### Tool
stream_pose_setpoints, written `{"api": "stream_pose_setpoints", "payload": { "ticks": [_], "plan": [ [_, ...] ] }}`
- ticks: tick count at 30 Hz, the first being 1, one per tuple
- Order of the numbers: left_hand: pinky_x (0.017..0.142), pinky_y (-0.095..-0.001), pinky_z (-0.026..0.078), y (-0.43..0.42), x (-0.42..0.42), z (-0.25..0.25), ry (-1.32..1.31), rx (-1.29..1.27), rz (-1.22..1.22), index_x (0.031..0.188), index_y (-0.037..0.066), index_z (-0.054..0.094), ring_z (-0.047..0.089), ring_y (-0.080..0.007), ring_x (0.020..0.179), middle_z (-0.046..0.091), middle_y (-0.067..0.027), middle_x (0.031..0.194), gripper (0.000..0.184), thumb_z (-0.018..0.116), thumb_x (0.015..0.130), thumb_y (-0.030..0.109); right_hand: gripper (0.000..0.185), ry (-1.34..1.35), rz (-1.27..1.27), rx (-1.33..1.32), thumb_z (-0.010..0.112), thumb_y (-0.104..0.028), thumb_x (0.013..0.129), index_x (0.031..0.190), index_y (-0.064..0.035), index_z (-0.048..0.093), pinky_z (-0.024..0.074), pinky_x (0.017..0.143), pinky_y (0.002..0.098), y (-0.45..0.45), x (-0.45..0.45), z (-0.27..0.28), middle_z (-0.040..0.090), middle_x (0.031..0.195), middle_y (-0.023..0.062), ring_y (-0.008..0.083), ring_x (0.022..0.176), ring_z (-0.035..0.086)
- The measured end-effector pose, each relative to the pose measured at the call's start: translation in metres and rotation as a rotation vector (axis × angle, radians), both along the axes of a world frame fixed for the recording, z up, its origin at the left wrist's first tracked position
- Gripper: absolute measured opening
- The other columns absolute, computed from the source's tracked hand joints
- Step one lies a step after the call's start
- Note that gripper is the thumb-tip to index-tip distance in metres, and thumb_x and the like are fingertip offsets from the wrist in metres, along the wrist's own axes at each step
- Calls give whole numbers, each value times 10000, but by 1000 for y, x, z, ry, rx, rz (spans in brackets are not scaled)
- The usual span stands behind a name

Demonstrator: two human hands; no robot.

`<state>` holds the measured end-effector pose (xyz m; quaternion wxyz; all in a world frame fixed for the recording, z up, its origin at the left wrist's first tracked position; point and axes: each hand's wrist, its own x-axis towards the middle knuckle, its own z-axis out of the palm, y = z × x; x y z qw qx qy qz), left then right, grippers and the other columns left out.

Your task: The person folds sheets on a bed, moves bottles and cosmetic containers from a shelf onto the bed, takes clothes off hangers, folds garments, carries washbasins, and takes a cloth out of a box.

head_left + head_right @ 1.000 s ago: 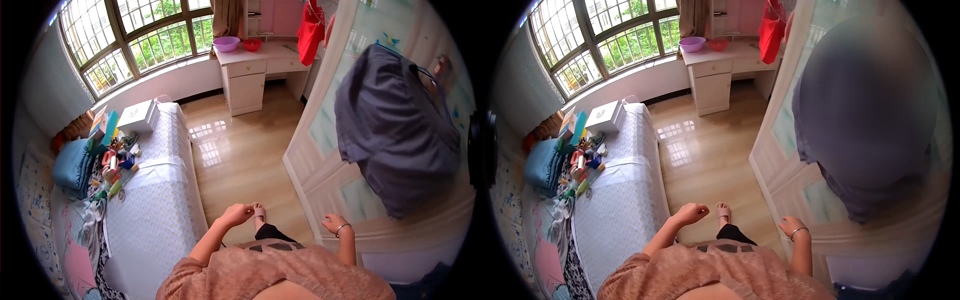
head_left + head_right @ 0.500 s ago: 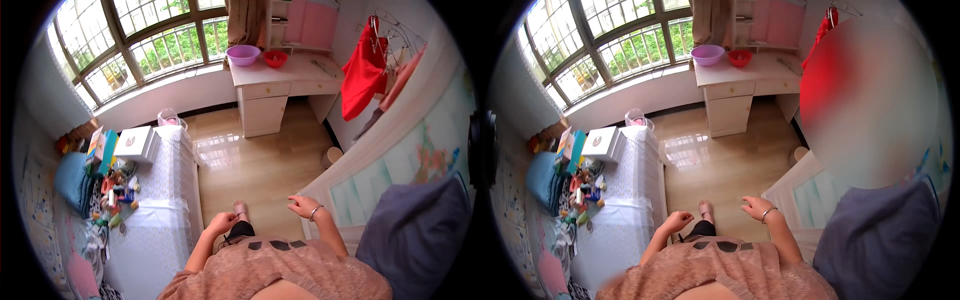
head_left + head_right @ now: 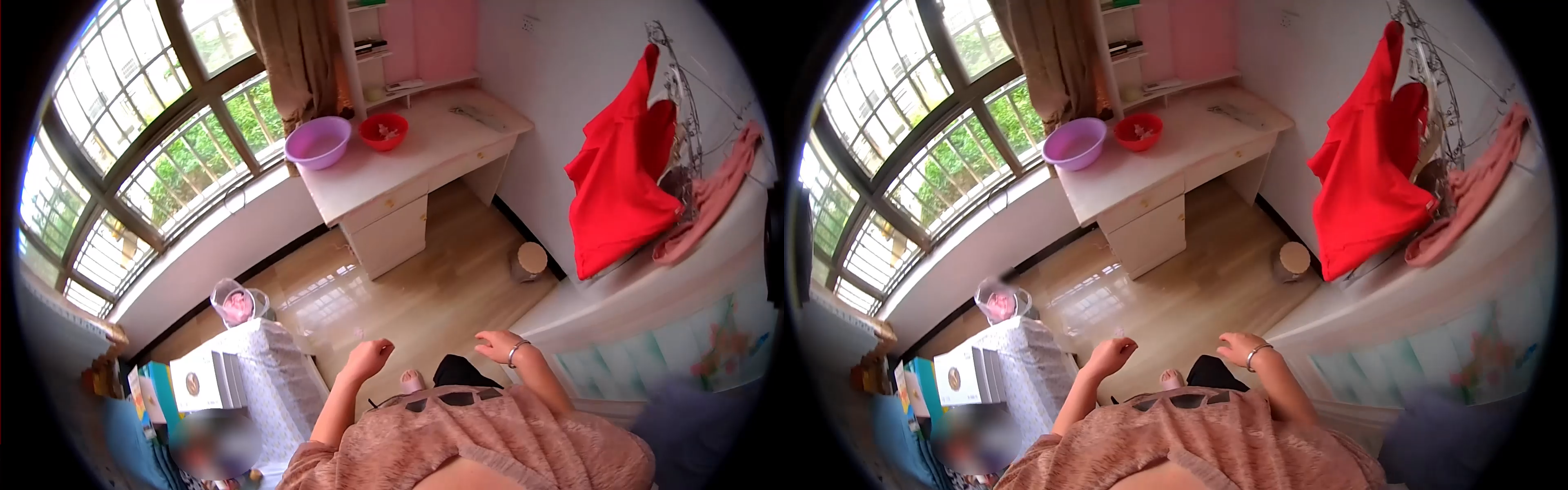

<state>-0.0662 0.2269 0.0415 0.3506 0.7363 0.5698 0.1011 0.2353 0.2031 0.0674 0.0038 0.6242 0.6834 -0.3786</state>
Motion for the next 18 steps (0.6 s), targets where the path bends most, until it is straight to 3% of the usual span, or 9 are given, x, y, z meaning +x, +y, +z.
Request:
{"api": "stream_pose_setpoints", "payload": {
  "ticks": [6,10,12,13,18],
  "plan": [
    [639,-360,438,104,19,-3,-143,-77,-105,854,71,584,551,-304,744,586,-138,784,202,481,775,226,411,-28,-146,-108,522,-326,737,1056,-68,498,428,737,308,73,25,-9,576,895,146,249,829,551],
    [650,-361,438,171,25,-14,-121,-78,-94,858,72,585,549,-309,756,584,-144,793,206,480,778,230,416,-24,-100,-35,524,-323,738,1062,-63,492,433,722,312,143,40,-26,578,886,143,249,814,554],
    [655,-360,437,200,24,-16,-138,-130,-52,863,74,586,550,-306,763,583,-147,802,208,481,778,232,413,3,-151,-73,524,-317,742,1064,-60,488,438,708,317,175,39,-24,579,881,141,249,806,556],
    [659,-362,437,216,25,-12,-101,-105,-28,865,78,586,551,-302,767,586,-138,804,204,483,776,230,416,8,-151,-142,491,-331,746,1077,-79,476,408,790,324,196,37,-16,547,999,123,262,919,517],
    [659,-357,436,286,19,-26,-153,-52,71,855,73,583,552,-299,772,585,-140,789,188,472,779,205,406,2,-57,-78,490,-324,753,1077,-78,476,411,786,327,285,28,-10,551,988,124,265,912,520]
  ]
}}
